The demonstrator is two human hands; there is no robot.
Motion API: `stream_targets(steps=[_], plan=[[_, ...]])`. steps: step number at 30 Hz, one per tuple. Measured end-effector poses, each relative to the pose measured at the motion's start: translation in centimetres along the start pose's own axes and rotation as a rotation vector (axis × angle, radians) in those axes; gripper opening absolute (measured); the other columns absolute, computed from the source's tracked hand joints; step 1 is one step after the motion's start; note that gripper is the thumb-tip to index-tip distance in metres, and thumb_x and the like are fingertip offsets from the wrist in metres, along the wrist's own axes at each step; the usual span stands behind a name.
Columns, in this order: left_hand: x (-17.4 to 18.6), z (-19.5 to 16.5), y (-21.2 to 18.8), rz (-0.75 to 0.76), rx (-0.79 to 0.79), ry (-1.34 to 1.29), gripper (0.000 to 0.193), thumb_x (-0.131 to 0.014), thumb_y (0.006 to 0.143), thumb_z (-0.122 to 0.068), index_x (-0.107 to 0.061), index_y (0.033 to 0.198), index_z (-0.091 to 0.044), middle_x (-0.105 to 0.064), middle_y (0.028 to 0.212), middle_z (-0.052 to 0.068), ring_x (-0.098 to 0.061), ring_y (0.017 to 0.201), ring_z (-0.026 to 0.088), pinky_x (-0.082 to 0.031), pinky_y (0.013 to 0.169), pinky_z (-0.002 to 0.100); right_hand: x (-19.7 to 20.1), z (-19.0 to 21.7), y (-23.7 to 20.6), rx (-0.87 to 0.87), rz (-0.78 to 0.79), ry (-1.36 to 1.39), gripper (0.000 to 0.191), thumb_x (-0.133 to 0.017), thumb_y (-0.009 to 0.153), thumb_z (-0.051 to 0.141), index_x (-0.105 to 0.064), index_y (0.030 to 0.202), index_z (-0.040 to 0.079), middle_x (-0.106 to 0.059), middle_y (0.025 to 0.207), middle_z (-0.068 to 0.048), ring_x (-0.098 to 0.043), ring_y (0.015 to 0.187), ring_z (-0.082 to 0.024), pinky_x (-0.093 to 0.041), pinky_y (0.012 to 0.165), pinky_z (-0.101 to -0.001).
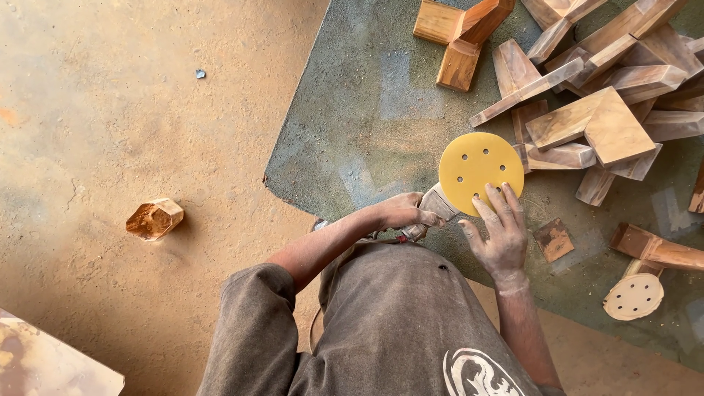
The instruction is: The person sits at a low work mat and sands L-shaped wooden furniture parts with an orbital sander, holding each piece steady with the other hand. They pause to peel a worn sanding disc off the sander pad, press a new yellow abrasive disc into place, then resume sanding the edges and faces of the wooden pieces.
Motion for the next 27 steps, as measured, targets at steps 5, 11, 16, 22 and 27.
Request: stream_targets(steps=[5, 11, 16, 22, 27], plan=[[0.1, 0.4, 0.1, -0.028, 0.018, 0.000, 0.078, -0.073, 0.078, -0.057, -0.062, 0.134, -0.003, -0.074, 0.110, 0.021, -0.068, 0.113, 0.032, -0.050, 0.102, 0.057, 0.3, 1.1, 0.6, -0.062, 0.128, -0.078, 0.076, -0.080, 0.082, 0.052, -0.060, 0.140, 0.008, -0.025, 0.164, -0.027, -0.018, 0.157, -0.043, -0.021, 0.127, -0.0681], [0.6, 0.3, -0.2, -0.070, 0.047, 0.061, 0.080, -0.073, 0.081, -0.057, -0.056, 0.137, -0.002, -0.069, 0.117, 0.020, -0.067, 0.113, 0.030, -0.051, 0.101, 0.055, 1.8, 4.6, 2.1, -0.067, 0.236, -0.352, 0.092, -0.077, 0.070, 0.060, -0.057, 0.138, 0.002, -0.042, 0.144, -0.038, -0.037, 0.137, -0.047, -0.030, 0.108, -0.0713], [1.0, -0.3, -0.3, -0.040, -0.027, 0.036, 0.062, -0.072, 0.079, -0.047, -0.068, 0.122, -0.002, -0.076, 0.088, 0.014, -0.073, 0.086, 0.022, -0.058, 0.087, 0.043, 4.1, 5.1, 2.1, -0.226, 0.059, 0.766, 0.032, -0.063, 0.099, 0.029, -0.062, 0.123, 0.008, -0.079, 0.095, -0.008, -0.072, 0.076, -0.013, -0.059, 0.068, -0.0252], [1.2, 0.9, -0.5, 0.275, -0.101, -0.569, 0.047, -0.076, 0.092, -0.035, -0.062, 0.114, 0.004, -0.072, 0.089, 0.013, -0.068, 0.071, 0.017, -0.056, 0.061, 0.032, 5.5, 2.1, -0.5, -0.353, -0.439, 0.852, 0.017, -0.061, 0.117, 0.013, -0.058, 0.125, -0.001, -0.072, 0.102, -0.010, -0.067, 0.090, -0.014, -0.054, 0.084, -0.0220], [1.7, 1.6, -2.8, 0.534, -0.223, -0.803, 0.048, -0.075, 0.093, -0.037, -0.061, 0.116, 0.003, -0.070, 0.087, 0.015, -0.066, 0.062, 0.018, -0.055, 0.048, 0.029, 2.6, -0.1, -1.4, -0.536, -0.485, 0.936, 0.020, -0.062, 0.117, 0.013, -0.059, 0.127, -0.004, -0.070, 0.108, -0.014, -0.068, 0.100, -0.018, -0.058, 0.094, -0.0290]])
Point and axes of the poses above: each hand's wrist, its own y-axis towards the middle knuckle, its own x-axis out of the back of the hand, z = x × y, the point moved 4 cm from there along y, towards the middle knuckle
